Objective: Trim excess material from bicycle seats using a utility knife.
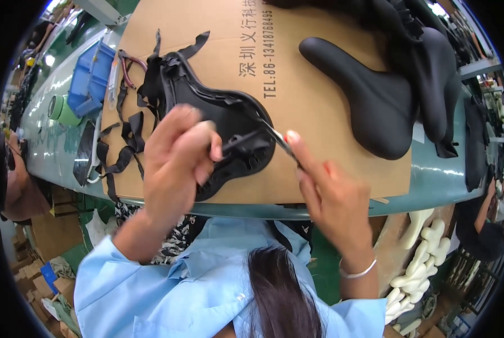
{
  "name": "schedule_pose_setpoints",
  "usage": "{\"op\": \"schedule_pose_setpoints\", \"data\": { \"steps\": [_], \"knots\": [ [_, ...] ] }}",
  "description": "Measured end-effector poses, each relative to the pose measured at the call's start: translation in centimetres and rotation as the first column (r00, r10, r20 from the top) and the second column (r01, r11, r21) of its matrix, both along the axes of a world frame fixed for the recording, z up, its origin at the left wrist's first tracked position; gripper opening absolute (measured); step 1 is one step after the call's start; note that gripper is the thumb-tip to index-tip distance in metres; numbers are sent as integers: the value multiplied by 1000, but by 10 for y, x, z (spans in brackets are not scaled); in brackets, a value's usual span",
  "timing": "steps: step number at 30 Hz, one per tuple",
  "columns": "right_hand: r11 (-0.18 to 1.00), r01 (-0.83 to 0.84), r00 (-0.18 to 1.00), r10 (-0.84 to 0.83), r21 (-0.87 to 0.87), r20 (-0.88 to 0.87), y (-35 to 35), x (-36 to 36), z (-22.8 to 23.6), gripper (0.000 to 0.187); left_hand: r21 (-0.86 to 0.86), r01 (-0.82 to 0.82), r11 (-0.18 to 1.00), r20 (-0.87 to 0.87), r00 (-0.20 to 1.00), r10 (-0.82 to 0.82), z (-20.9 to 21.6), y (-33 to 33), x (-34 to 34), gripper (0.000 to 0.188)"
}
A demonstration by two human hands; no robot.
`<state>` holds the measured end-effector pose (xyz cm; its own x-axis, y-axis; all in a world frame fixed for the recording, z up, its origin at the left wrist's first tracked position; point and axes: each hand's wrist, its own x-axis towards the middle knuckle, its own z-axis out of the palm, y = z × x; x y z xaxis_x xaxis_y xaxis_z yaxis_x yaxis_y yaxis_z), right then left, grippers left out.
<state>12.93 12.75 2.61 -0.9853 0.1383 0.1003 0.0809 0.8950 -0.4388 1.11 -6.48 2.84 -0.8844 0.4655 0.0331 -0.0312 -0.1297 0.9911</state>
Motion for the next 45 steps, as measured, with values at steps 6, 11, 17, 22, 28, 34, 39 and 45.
{"op": "schedule_pose_setpoints", "data": {
  "steps": [6, 11, 17, 22, 28, 34, 39, 45],
  "knots": [
    [954, -88, 992, 110, -286, 63, 22, -55, 1, 52, -717, -234, 657, -690, 380, -616, -1, 25, -80, 28],
    [825, 113, 983, -10, -554, 184, -7, -37, -18, 54, -742, 259, 618, -1, 922, -387, 13, 51, -109, 17],
    [798, 237, 971, -184, -554, 149, -45, -12, -19, 58, 394, 80, 916, 243, 952, -187, 13, 46, -125, 16],
    [675, 362, 932, -250, -643, 262, -65, -5, -11, 58, 800, 138, 585, -59, 987, -152, 29, 63, -100, 24],
    [969, 42, 996, -60, -244, -67, -37, 2, -11, 50, -632, 209, 746, -390, 746, -540, 41, 28, -88, 24],
    [872, 161, 967, -45, -462, 252, -18, -31, 12, 48, -411, -66, 909, -911, 74, -407, -20, 31, -104, 20],
    [564, 341, 935, -115, -753, 337, -34, -6, 0, 47, -208, -201, 957, -967, 191, -170, -38, 36, -112, 16],
    [668, 324, 946, -206, -670, 252, -68, 28, -11, 54, 48, -469, 882, -887, 386, 253, -36, 34, -123, 9]
  ]
}}
